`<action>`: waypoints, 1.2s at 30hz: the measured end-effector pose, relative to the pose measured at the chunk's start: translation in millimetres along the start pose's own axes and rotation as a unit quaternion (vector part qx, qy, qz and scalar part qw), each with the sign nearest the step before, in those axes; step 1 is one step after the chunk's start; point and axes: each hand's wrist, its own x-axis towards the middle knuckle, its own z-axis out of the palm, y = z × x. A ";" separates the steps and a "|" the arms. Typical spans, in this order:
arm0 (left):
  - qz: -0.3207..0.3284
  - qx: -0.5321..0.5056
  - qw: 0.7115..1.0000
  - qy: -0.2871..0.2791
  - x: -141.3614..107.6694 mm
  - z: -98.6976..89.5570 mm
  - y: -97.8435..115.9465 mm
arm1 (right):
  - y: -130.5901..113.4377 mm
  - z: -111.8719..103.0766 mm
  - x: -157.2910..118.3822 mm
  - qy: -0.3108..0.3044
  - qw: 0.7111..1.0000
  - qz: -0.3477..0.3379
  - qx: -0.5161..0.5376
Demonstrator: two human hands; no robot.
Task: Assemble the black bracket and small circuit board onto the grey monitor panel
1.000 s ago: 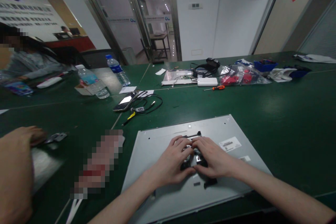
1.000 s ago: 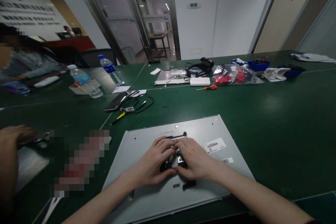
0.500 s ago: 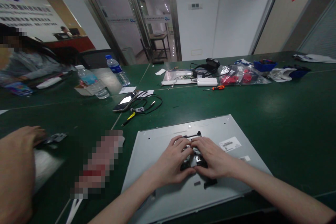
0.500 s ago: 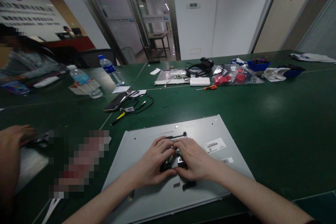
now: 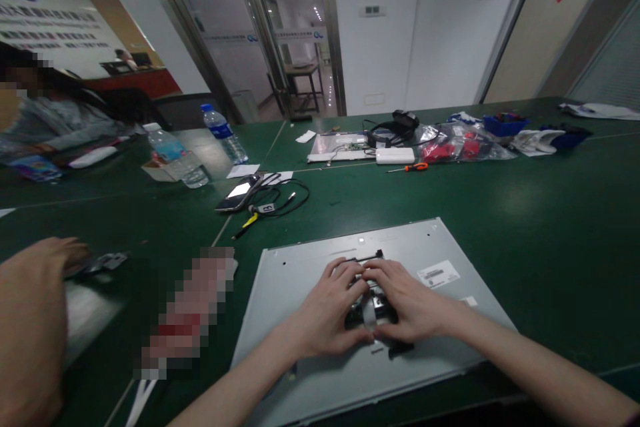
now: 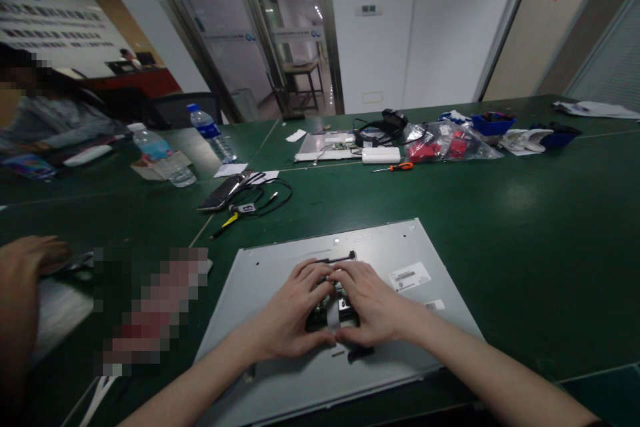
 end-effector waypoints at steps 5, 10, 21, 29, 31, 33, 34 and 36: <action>-0.004 0.000 1.000 -0.003 0.9 -2.6 2.0 | -0.4 -5.6 -0.2 0.007 1.000 0.008 0.027; -0.007 0.003 1.000 0.008 0.6 -2.7 3.3 | 2.4 -3.7 1.6 0.047 0.998 0.031 0.031; -0.005 0.001 1.000 0.018 1.4 -2.7 4.0 | 2.1 6.3 2.2 0.058 0.997 0.037 0.021; -0.004 0.010 1.000 0.020 1.2 -1.2 2.3 | 2.4 5.8 2.4 0.059 0.997 0.027 0.038; -0.005 0.009 1.000 0.022 1.3 -1.2 2.2 | 2.2 5.4 2.3 0.059 0.997 0.028 0.045; -0.005 0.007 1.000 0.025 1.5 -1.6 2.5 | 1.8 5.1 2.4 0.055 0.997 0.031 0.045; -0.005 0.006 1.000 0.026 1.6 -1.8 2.6 | 1.5 4.9 2.5 0.052 0.997 0.032 0.041; -0.005 0.005 1.000 0.026 1.8 -2.1 2.7 | 0.9 4.4 2.9 0.044 0.998 0.030 0.032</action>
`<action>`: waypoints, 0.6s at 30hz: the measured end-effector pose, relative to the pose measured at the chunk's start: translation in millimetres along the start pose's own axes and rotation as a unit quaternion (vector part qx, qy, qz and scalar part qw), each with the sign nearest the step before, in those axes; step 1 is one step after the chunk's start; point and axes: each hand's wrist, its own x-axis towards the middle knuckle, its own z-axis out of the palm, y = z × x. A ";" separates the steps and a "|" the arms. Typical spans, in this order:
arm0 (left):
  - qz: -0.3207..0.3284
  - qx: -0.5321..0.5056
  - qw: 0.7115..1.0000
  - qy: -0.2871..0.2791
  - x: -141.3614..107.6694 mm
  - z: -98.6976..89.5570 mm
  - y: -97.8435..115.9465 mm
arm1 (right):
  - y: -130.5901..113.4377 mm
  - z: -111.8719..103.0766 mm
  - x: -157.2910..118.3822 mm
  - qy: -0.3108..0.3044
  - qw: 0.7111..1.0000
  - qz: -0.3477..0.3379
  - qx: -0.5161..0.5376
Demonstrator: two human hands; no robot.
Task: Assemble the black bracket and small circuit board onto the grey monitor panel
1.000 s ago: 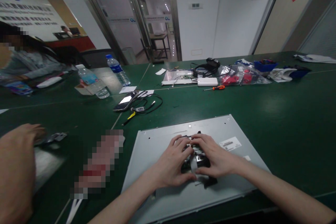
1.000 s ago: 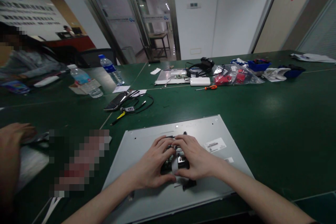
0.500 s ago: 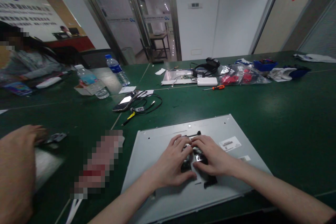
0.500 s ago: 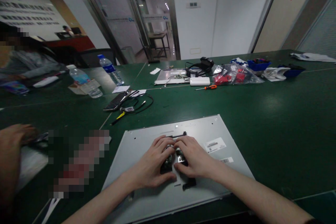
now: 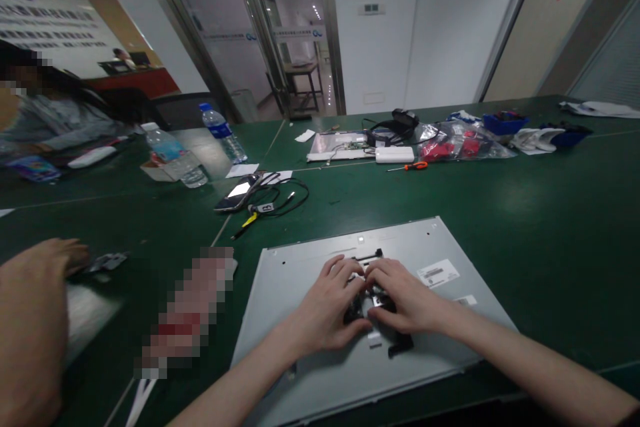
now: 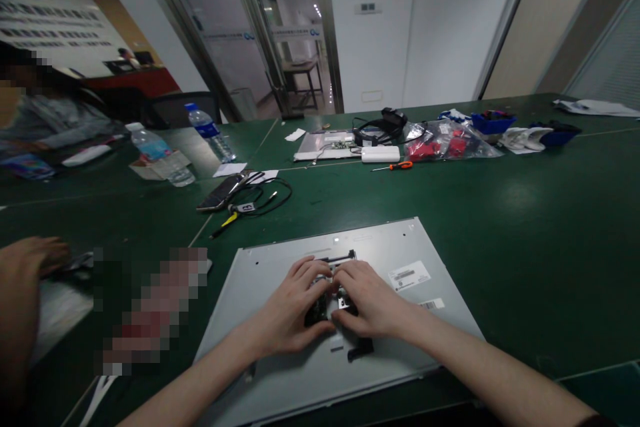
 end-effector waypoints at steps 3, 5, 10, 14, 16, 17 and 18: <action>0.000 -0.001 1.000 0.001 0.0 0.2 -0.3 | -1.3 -0.8 0.9 -0.010 1.000 -0.004 -0.007; -0.001 -0.002 1.000 0.002 0.0 0.5 -0.7 | -2.6 -1.6 1.3 -0.014 1.000 -0.005 -0.008; 0.003 -0.002 1.000 0.003 0.0 1.2 -1.6 | -5.9 -3.8 1.3 -0.014 1.000 -0.007 -0.014; 0.003 -0.001 1.000 0.005 -0.7 1.4 -1.8 | -4.5 -3.4 1.3 -0.021 1.000 -0.007 -0.017; 0.001 0.000 1.000 0.007 -0.9 1.3 -1.9 | -2.6 -2.4 1.5 -0.023 1.000 -0.007 -0.016; 0.001 0.000 1.000 0.008 -0.9 1.2 -2.0 | -1.7 -2.0 1.6 -0.024 1.000 -0.008 -0.014; 0.001 0.000 1.000 0.008 -0.9 1.1 -2.1 | -1.0 -1.6 1.6 -0.023 1.000 -0.008 -0.012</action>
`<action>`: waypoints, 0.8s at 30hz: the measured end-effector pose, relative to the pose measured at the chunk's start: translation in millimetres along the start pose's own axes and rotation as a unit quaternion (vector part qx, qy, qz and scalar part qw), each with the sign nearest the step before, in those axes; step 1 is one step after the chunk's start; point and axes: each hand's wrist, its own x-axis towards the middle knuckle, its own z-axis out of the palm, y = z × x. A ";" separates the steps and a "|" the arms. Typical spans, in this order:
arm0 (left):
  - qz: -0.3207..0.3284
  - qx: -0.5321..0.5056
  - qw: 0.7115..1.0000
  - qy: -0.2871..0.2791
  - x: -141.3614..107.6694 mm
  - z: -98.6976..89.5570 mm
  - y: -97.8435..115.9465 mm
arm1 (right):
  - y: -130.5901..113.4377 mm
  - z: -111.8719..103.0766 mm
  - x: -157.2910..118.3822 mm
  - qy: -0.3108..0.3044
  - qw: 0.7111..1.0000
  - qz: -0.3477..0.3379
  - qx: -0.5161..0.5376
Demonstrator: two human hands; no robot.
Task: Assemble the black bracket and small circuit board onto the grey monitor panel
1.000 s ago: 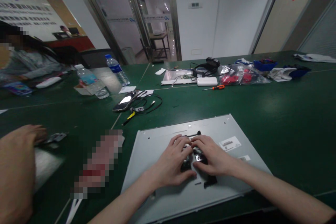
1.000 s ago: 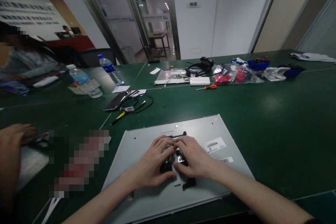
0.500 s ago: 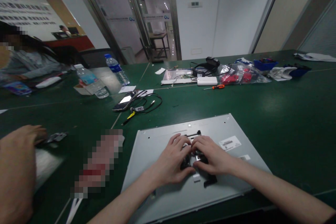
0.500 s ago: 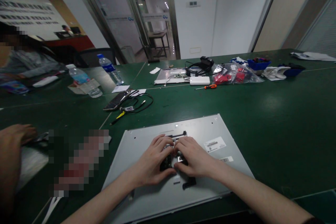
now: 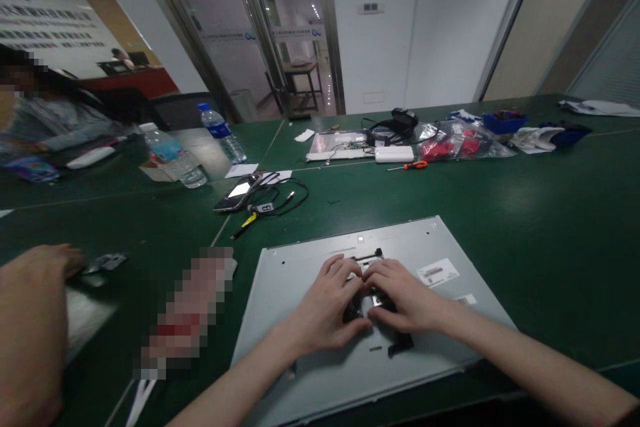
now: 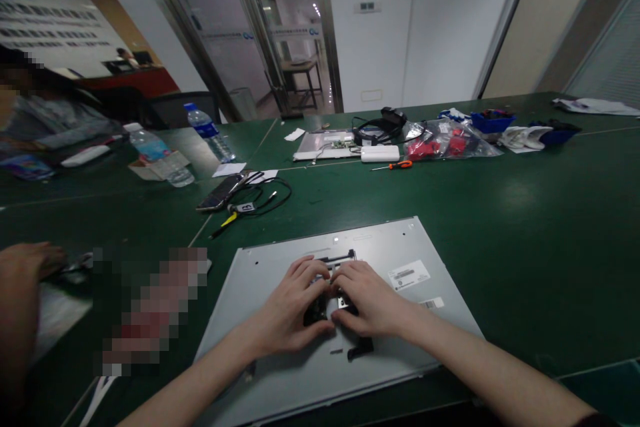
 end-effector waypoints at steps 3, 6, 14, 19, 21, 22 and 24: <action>0.003 -0.004 1.000 0.005 0.0 0.1 -0.5 | 0.9 0.1 0.2 0.000 1.000 0.000 0.004; 0.004 -0.004 1.000 0.005 -0.1 0.7 -1.1 | 0.2 -0.9 0.3 -0.002 1.000 0.000 -0.002; 0.004 0.002 1.000 -0.007 -0.9 2.1 -1.7 | -0.2 -1.2 0.7 -0.001 1.000 0.000 -0.011; 0.016 0.003 1.000 -0.004 -0.9 1.8 -1.7 | -0.2 -1.3 -0.3 0.002 1.000 -0.001 -0.014; 0.018 0.003 1.000 0.003 -0.9 1.6 -1.4 | 0.0 -1.2 -0.5 0.007 1.000 -0.003 -0.011; 0.019 0.002 1.000 0.007 -0.9 1.7 -1.4 | 0.3 -1.0 -0.6 0.010 1.000 -0.005 -0.008; 0.023 0.000 1.000 0.014 -1.3 2.3 -1.5 | 1.4 0.0 -0.6 0.014 1.000 -0.010 -0.001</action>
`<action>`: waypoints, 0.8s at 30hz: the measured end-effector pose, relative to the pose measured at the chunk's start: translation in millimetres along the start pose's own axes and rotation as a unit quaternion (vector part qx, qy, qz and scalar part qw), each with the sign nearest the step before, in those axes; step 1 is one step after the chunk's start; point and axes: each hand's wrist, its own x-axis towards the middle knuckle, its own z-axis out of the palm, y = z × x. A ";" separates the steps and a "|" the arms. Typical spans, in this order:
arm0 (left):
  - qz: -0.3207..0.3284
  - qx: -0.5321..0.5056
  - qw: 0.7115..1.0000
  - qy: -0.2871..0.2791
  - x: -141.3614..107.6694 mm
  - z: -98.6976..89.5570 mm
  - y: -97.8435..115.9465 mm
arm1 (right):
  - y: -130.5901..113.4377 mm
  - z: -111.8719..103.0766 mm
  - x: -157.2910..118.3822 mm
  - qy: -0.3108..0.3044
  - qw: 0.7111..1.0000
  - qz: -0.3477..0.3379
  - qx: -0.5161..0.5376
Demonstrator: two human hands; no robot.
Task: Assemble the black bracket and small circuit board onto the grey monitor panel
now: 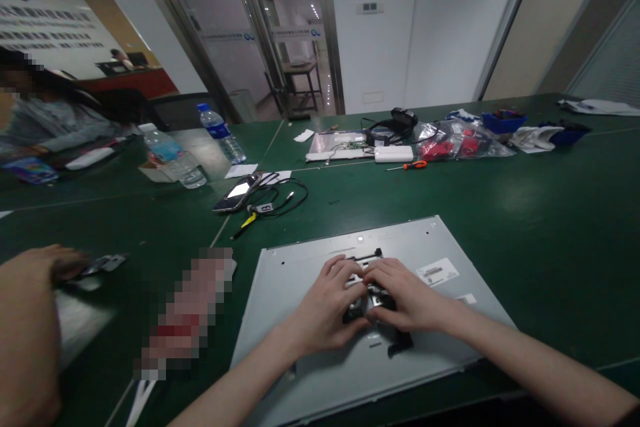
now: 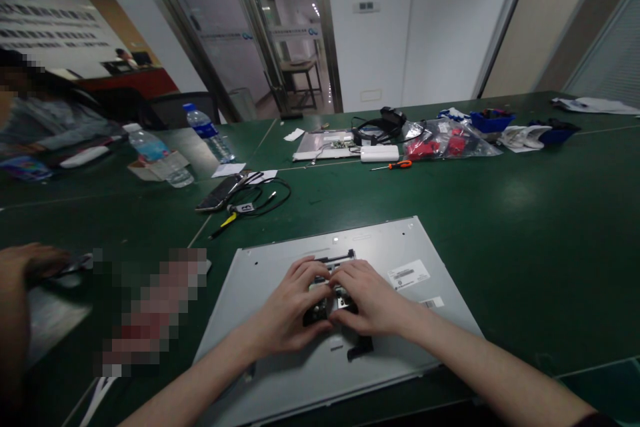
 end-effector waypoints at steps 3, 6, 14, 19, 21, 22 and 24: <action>0.013 -0.003 1.000 0.011 -0.9 1.8 -1.0 | 2.8 2.1 -0.3 0.003 1.000 -0.008 0.012; 0.022 -0.004 1.000 0.017 -1.5 3.2 -2.1 | 5.9 4.0 -0.7 0.006 1.000 -0.021 0.016; 0.026 -0.006 0.999 0.020 -0.5 3.4 -2.3 | 3.2 -0.9 0.7 -0.006 1.000 -0.028 -0.011; 0.019 -0.010 1.000 0.014 0.0 2.5 -1.9 | -1.8 -5.6 1.5 -0.004 0.999 -0.024 -0.028; 0.019 -0.011 1.000 0.012 -0.2 2.5 -2.2 | -1.8 -5.4 1.2 -0.004 0.999 -0.022 -0.035; 0.018 -0.011 1.000 0.011 -0.3 2.5 -2.4 | -1.5 -5.0 1.1 -0.004 0.999 -0.023 -0.037; 0.014 -0.012 1.000 0.007 -0.4 2.4 -2.4 | -0.9 -4.1 0.8 -0.005 0.999 -0.025 -0.043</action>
